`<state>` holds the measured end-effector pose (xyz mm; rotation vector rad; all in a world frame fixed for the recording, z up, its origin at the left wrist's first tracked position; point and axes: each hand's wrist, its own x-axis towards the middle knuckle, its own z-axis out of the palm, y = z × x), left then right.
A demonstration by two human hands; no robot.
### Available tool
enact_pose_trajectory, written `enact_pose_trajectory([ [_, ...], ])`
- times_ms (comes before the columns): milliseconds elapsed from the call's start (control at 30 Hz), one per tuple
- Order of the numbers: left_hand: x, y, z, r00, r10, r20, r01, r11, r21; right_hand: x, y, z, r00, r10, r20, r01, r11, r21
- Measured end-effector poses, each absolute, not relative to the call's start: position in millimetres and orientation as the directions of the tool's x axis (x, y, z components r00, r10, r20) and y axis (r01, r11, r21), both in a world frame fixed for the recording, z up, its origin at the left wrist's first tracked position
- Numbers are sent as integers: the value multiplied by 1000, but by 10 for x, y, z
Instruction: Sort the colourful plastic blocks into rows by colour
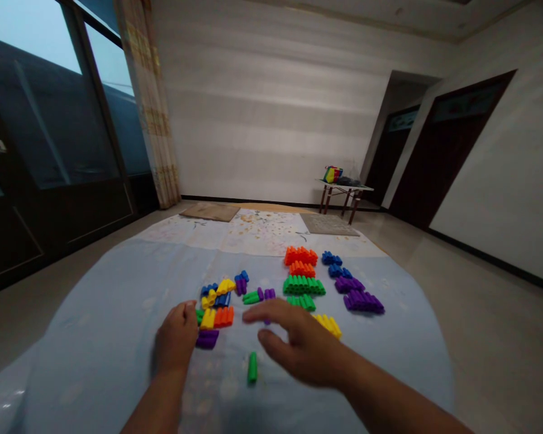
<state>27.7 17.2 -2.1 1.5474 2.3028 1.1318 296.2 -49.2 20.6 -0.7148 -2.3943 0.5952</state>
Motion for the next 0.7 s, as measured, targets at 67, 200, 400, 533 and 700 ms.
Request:
enact_pose_trajectory([
  [67, 294, 169, 2, -452, 845, 284, 748, 186, 637, 2913, -53, 724, -584, 759, 288, 611, 644, -459],
  [200, 282, 161, -1, -447, 854, 267, 750, 194, 632, 2819, 306, 940, -549, 835, -36, 829, 539, -147],
  [400, 264, 225, 32, -407, 774, 486, 820, 74, 568, 2734, 394, 535, -534, 839, -105, 842, 538, 23],
  [533, 508, 38, 464, -346, 688, 638, 798, -142, 585, 2700, 427, 494, -539, 841, -52, 841, 540, 14],
  [700, 881, -804, 811, 150, 901, 406, 510, -423, 749, 2691, 396, 551, -542, 840, 2, 840, 542, 16],
])
